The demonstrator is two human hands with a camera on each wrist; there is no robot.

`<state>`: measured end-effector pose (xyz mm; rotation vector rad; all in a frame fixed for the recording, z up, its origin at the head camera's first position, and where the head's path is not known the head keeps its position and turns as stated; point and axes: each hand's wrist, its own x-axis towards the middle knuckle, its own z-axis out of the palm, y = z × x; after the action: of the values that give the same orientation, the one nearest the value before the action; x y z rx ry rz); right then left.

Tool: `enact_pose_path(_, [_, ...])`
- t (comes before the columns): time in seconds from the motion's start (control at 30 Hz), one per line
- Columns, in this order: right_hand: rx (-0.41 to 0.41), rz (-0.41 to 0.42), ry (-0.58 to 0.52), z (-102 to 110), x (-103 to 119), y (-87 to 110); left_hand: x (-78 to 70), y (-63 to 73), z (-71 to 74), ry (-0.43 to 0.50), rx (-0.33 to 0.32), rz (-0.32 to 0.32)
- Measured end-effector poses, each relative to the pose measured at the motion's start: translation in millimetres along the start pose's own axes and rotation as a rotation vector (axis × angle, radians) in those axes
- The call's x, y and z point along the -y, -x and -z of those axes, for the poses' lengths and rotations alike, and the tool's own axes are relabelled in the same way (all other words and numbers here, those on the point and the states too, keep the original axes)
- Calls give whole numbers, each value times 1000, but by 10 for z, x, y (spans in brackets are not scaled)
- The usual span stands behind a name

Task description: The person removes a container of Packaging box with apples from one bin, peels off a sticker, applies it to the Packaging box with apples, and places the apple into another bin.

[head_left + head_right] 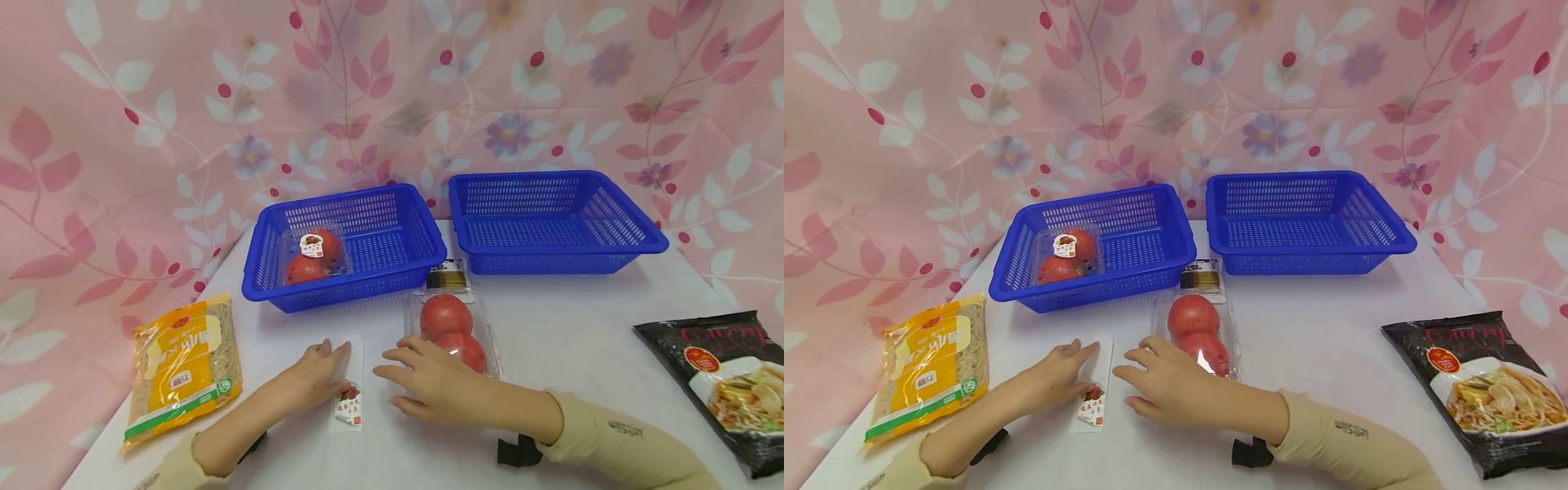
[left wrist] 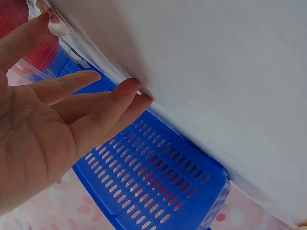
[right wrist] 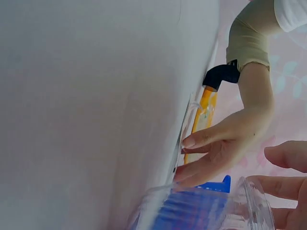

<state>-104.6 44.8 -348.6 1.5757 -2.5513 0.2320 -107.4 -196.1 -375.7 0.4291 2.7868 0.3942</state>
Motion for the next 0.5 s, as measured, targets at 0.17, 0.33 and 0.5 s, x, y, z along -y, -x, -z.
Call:
enact_pose_path(0.17, [-33, 29, 11, -46, 28, -11, -10, -17, -15, -11, 39, -30])
enact_pose_path(0.33, [-22, 49, 26, -80, 43, -20, -9, -20, -26, -38, 46, -82])
enact_pose_path(0.5, [-30, 60, 57, -85, 48, -21, -6, -42, -35, -68, -34, -198])
